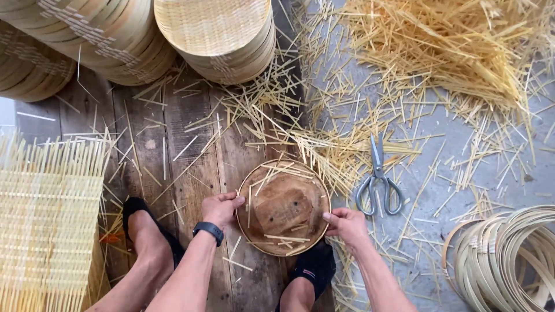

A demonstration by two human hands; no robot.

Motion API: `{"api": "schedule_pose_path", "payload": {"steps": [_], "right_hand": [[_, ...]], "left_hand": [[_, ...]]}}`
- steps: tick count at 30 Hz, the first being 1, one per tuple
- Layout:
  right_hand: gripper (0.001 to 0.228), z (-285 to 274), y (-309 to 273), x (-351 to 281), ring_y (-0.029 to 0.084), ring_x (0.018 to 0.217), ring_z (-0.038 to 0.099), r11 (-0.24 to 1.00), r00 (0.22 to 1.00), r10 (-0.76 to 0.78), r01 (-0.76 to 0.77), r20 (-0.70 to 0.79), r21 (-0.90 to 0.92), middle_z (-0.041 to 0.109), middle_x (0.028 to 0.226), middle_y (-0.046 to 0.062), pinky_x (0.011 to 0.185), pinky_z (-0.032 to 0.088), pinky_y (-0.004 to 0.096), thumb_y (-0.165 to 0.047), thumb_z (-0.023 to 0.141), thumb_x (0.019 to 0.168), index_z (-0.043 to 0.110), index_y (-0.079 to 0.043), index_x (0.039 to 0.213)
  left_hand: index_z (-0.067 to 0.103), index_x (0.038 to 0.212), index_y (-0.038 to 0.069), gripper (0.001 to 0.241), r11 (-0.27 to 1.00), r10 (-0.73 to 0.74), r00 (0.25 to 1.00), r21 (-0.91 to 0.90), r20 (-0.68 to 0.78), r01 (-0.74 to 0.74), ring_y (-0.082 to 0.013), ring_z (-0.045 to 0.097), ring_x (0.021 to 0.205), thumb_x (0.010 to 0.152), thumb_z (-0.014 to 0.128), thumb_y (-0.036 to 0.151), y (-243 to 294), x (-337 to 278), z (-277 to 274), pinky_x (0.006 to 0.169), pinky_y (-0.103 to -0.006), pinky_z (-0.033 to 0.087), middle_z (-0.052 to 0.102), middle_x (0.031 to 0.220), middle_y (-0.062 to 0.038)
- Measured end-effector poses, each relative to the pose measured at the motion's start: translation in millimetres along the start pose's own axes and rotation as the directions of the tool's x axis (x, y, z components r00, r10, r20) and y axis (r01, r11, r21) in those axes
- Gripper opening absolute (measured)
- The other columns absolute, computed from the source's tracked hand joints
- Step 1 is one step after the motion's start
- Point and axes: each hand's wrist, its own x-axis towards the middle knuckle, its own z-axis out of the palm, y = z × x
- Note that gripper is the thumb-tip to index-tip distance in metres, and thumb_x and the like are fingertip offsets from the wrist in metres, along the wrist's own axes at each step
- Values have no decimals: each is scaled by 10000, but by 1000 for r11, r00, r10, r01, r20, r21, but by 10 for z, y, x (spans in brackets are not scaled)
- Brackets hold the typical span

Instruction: The person sits on a low stool in a bamboo workshop and uses scissors to trim excess bamboo strips from the edge of a woven steamer-basket lid held over a round wooden mold. They rotate the lid, cut off protruding strip ends, press a bent bamboo rim hoop around the edge, and set the finished lid onto a stack of completed lids.

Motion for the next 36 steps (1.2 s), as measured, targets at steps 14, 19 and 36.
{"api": "schedule_pose_path", "payload": {"steps": [14,19,36], "right_hand": [[609,409,-420,-593,184,854,753,990,987,-76,58,139,129,761,1087,117,644,657,345,-28,715,844,540,-52,1427],[651,424,-159,-589,227,804,740,998,998,-48,46,31,43,761,1032,149,612,646,366,0,709,858,514,-81,1474],[826,765,-669,-881,398,1286,503,736,822,-569,526,32,-425,487,1386,265,1020,437,497,-392,782,1030,282,32,1532]], "left_hand": [[571,1313,49,431,737,-55,921,-606,385,298,-305,734,1046,896,678,78,-894,-485,297,901,-492,619,703,1273,-181],[664,1198,-4,277,780,9,943,-592,334,202,-299,736,967,940,663,94,-1009,-631,408,790,-425,639,753,1131,-170],[504,1455,136,700,762,624,738,7,257,-647,-291,679,1229,841,678,425,-185,-1422,-139,1042,-441,543,675,1363,-158]]}}
